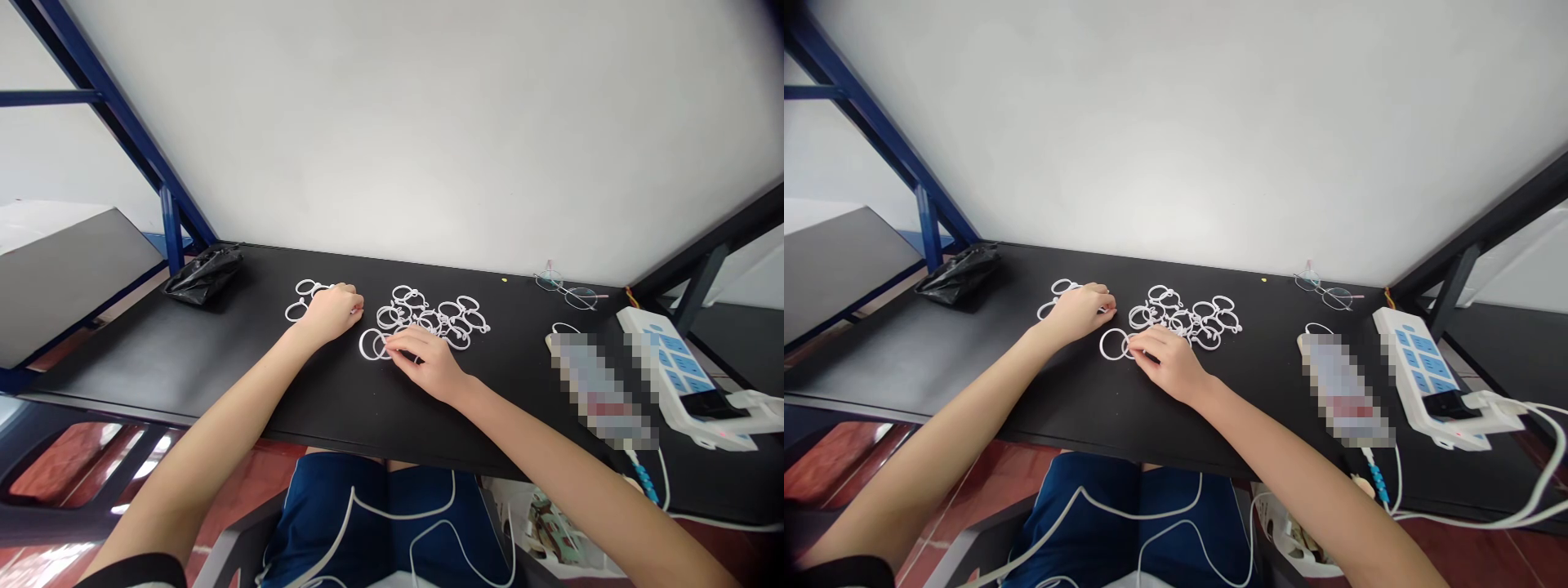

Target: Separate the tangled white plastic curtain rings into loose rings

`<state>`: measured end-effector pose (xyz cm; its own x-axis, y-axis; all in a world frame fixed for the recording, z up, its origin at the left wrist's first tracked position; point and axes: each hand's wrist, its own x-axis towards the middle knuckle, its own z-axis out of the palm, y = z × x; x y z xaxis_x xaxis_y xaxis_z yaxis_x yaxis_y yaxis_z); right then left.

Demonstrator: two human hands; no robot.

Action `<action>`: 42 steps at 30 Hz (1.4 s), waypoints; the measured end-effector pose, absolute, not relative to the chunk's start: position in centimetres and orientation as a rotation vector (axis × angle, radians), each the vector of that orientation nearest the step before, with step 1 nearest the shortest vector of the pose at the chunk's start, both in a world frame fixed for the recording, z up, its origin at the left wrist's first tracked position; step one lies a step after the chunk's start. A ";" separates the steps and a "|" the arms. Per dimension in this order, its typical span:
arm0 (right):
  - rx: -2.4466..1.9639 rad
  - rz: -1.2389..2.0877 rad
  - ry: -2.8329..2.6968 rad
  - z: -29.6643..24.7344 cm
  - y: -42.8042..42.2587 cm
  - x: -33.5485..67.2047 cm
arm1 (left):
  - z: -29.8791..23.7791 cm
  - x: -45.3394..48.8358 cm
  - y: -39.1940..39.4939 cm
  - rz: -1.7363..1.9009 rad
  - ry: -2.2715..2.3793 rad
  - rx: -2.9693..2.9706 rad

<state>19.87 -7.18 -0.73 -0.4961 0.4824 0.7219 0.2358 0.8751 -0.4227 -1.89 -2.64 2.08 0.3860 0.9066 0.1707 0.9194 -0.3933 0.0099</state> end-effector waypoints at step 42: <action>-0.723 0.214 -2.121 -0.1 -7.1 20.3 | 1.6 0.6 -4.8 -1.062 -0.882 -2.764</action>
